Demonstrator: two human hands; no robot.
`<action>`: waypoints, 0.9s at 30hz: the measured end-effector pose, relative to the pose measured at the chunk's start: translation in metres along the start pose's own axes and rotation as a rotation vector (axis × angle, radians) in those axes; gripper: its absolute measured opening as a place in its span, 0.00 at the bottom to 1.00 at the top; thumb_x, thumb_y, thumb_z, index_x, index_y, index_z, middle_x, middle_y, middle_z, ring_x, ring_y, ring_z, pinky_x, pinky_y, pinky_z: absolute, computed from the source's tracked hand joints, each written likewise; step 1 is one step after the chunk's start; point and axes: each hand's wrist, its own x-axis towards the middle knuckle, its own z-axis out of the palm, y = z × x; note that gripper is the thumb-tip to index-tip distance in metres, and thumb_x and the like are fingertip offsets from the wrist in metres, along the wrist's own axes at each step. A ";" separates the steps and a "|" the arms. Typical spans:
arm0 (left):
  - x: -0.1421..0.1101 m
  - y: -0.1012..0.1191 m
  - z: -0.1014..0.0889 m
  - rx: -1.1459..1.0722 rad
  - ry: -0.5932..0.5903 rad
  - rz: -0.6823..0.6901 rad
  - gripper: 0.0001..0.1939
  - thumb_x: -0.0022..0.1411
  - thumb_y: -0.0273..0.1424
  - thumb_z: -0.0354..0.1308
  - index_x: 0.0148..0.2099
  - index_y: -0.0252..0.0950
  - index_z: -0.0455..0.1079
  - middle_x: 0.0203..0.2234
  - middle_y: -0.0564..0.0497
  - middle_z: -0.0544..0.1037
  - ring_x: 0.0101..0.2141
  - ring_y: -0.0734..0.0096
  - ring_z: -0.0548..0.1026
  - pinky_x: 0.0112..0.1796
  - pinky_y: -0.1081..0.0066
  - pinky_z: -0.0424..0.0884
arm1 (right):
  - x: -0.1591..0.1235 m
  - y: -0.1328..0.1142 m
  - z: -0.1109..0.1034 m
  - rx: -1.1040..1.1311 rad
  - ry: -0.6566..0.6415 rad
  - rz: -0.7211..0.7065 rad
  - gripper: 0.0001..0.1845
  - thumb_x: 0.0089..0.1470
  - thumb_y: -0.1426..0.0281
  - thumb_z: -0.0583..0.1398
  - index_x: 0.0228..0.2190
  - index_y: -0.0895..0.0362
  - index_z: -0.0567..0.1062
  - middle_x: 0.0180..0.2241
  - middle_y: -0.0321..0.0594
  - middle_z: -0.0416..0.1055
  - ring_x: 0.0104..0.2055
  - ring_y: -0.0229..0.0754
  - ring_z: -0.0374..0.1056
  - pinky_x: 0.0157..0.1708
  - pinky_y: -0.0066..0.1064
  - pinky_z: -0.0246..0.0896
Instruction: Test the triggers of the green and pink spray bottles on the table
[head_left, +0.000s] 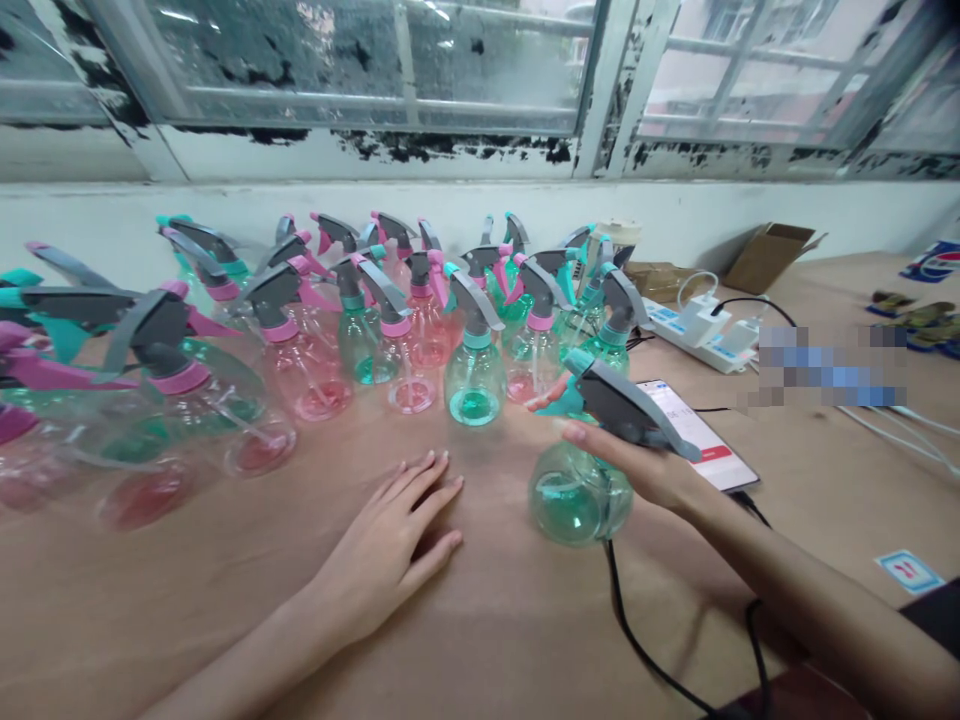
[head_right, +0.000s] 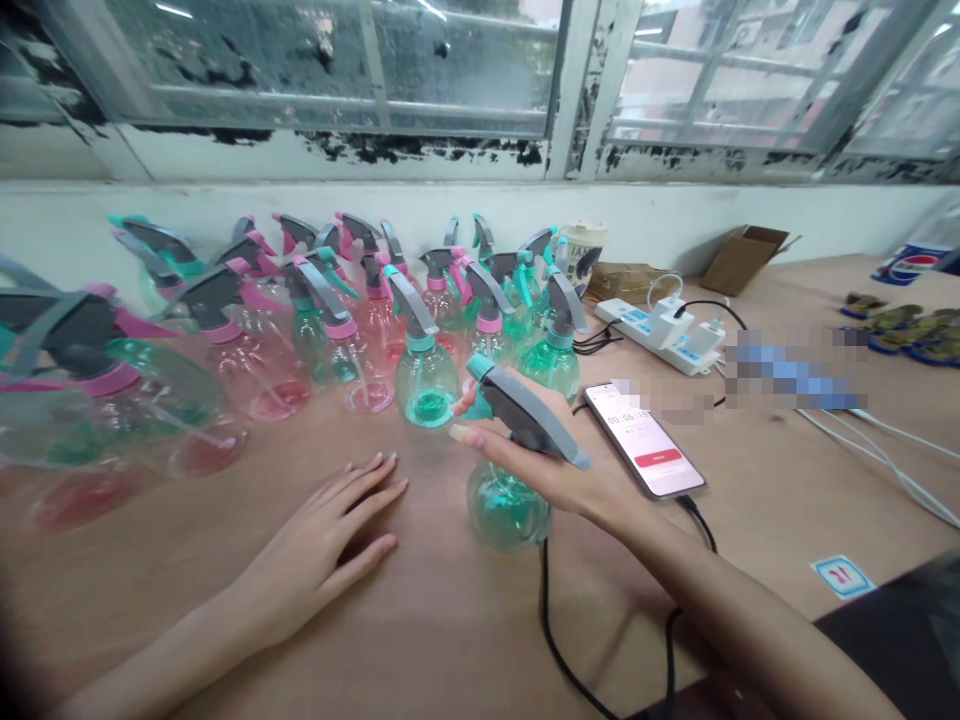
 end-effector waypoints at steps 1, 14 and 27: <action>0.000 -0.001 0.001 -0.001 0.011 0.002 0.25 0.69 0.44 0.48 0.63 0.39 0.61 0.64 0.44 0.59 0.63 0.54 0.57 0.60 0.48 0.57 | -0.001 0.001 0.000 -0.023 0.029 -0.002 0.12 0.55 0.57 0.61 0.38 0.50 0.73 0.36 0.36 0.75 0.35 0.44 0.72 0.34 0.34 0.70; 0.003 0.001 -0.003 0.001 -0.011 -0.010 0.25 0.69 0.44 0.47 0.62 0.39 0.62 0.63 0.44 0.61 0.63 0.53 0.59 0.59 0.47 0.58 | 0.000 0.010 -0.004 0.025 0.072 -0.032 0.18 0.55 0.58 0.61 0.47 0.48 0.74 0.44 0.38 0.77 0.49 0.49 0.72 0.51 0.43 0.66; 0.001 -0.002 0.001 0.022 0.025 0.011 0.24 0.69 0.43 0.48 0.62 0.41 0.61 0.64 0.45 0.60 0.63 0.55 0.59 0.59 0.49 0.59 | -0.003 0.000 -0.001 -0.022 0.077 -0.030 0.10 0.57 0.61 0.61 0.41 0.49 0.73 0.40 0.36 0.75 0.41 0.43 0.73 0.41 0.35 0.69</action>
